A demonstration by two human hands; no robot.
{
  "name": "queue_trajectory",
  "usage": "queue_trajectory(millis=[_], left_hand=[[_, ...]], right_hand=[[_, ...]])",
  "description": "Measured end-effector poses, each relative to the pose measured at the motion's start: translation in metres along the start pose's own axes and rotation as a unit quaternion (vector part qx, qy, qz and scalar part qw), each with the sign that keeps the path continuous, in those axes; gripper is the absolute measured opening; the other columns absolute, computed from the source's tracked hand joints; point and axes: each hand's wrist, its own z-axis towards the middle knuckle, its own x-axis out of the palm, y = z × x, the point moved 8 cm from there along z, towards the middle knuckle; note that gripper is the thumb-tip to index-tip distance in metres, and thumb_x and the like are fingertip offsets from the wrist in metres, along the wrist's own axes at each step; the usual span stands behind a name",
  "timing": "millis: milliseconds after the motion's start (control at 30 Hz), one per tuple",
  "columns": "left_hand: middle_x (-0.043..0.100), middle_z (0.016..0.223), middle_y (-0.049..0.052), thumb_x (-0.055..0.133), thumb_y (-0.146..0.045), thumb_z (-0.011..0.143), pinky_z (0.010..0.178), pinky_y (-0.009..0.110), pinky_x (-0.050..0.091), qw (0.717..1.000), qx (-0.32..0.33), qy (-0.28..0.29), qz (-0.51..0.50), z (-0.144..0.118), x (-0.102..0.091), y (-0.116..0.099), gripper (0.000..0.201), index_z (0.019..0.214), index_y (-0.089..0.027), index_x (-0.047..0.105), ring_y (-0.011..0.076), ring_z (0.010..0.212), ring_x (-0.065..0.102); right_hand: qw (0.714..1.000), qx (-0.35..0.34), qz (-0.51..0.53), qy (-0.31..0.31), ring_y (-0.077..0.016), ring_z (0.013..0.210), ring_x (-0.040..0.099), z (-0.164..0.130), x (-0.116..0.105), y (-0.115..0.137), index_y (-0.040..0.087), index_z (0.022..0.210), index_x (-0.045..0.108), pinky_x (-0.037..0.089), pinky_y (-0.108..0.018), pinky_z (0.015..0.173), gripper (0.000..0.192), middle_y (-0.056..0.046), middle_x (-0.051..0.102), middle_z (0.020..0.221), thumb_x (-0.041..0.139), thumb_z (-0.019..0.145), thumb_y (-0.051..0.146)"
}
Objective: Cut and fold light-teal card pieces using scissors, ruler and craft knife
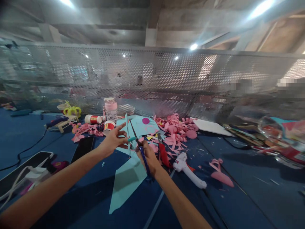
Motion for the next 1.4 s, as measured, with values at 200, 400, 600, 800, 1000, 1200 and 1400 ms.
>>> queue_trajectory(millis=[200, 400, 600, 800, 1000, 1200, 1400], left_hand=[[0.056, 0.057, -0.008, 0.078, -0.009, 0.056, 0.047, 0.025, 0.056, 0.999, -0.017, 0.020, 0.020, -0.006, 0.010, 0.009, 0.104, 0.142, -0.024, 0.021, 0.0106, 0.046, 0.059], [0.058, 0.054, -0.007, 0.078, -0.011, 0.057, 0.046, 0.027, 0.056, 0.999, -0.011, 0.030, 0.035, -0.007, 0.009, 0.008, 0.106, 0.143, -0.026, 0.018, 0.0124, 0.043, 0.059], [0.061, 0.054, -0.005, 0.079, -0.013, 0.057, 0.043, 0.023, 0.052, 0.998, -0.011, 0.019, 0.056, -0.007, 0.006, 0.005, 0.112, 0.144, -0.024, 0.009, 0.0148, 0.046, 0.062], [0.061, 0.056, -0.005, 0.077, -0.013, 0.059, 0.052, 0.025, 0.054, 1.000, -0.014, 0.001, 0.022, -0.003, 0.000, 0.007, 0.108, 0.144, -0.020, 0.011, 0.0129, 0.051, 0.061], [0.055, 0.064, -0.004, 0.074, -0.015, 0.063, 0.055, 0.026, 0.054, 0.998, 0.025, -0.003, 0.059, 0.002, -0.007, -0.011, 0.080, 0.135, -0.022, 0.039, 0.0106, 0.052, 0.059], [0.063, 0.066, 0.004, 0.064, -0.010, 0.068, 0.056, 0.020, 0.044, 0.907, 0.152, 0.036, 0.391, -0.003, -0.021, -0.071, 0.023, 0.090, -0.015, 0.071, 0.0124, 0.058, 0.058], [0.060, 0.084, 0.005, 0.044, -0.004, 0.080, 0.071, 0.027, 0.040, 0.641, 0.263, 0.006, 0.721, -0.018, -0.035, -0.114, 0.044, 0.114, -0.025, 0.062, 0.0166, 0.078, 0.054]], right_hand=[[0.999, -0.024, -0.019, -0.009, -0.0149, 0.061, 0.046, -0.008, 0.006, -0.001, 0.025, 0.088, 0.045, 0.039, -0.027, 0.053, 0.016, 0.001, 0.049, 0.069, 0.049, 0.077, 0.035], [0.999, -0.036, -0.024, 0.000, -0.0166, 0.067, 0.049, -0.013, 0.014, 0.005, 0.024, 0.088, 0.043, 0.041, -0.030, 0.057, 0.015, -0.002, 0.053, 0.082, 0.048, 0.077, 0.034], [0.998, 0.013, 0.046, 0.041, -0.0113, 0.050, 0.039, -0.015, 0.025, -0.003, 0.025, 0.088, 0.042, 0.034, -0.025, 0.045, 0.012, 0.005, 0.042, 0.062, 0.047, 0.080, 0.032], [0.996, 0.040, 0.058, 0.048, -0.0081, 0.049, 0.038, -0.016, 0.028, -0.005, 0.025, 0.090, 0.044, 0.030, -0.021, 0.042, 0.023, 0.004, 0.050, 0.069, 0.060, 0.075, 0.031], [0.987, 0.093, 0.125, 0.036, -0.0063, 0.037, 0.031, -0.007, 0.025, -0.017, 0.024, 0.081, 0.042, 0.023, -0.019, 0.034, 0.030, 0.009, 0.038, 0.050, 0.058, 0.075, 0.049], [0.981, 0.118, 0.138, 0.072, -0.0055, 0.039, 0.032, 0.001, 0.000, -0.008, 0.021, 0.074, 0.048, 0.025, -0.019, 0.034, 0.036, 0.006, 0.042, 0.055, 0.053, 0.076, 0.057], [0.972, 0.077, 0.107, 0.193, -0.0081, 0.054, 0.040, -0.002, -0.020, 0.008, 0.020, 0.086, 0.047, 0.033, -0.021, 0.045, 0.034, 0.001, 0.048, 0.072, 0.048, 0.082, 0.054]])
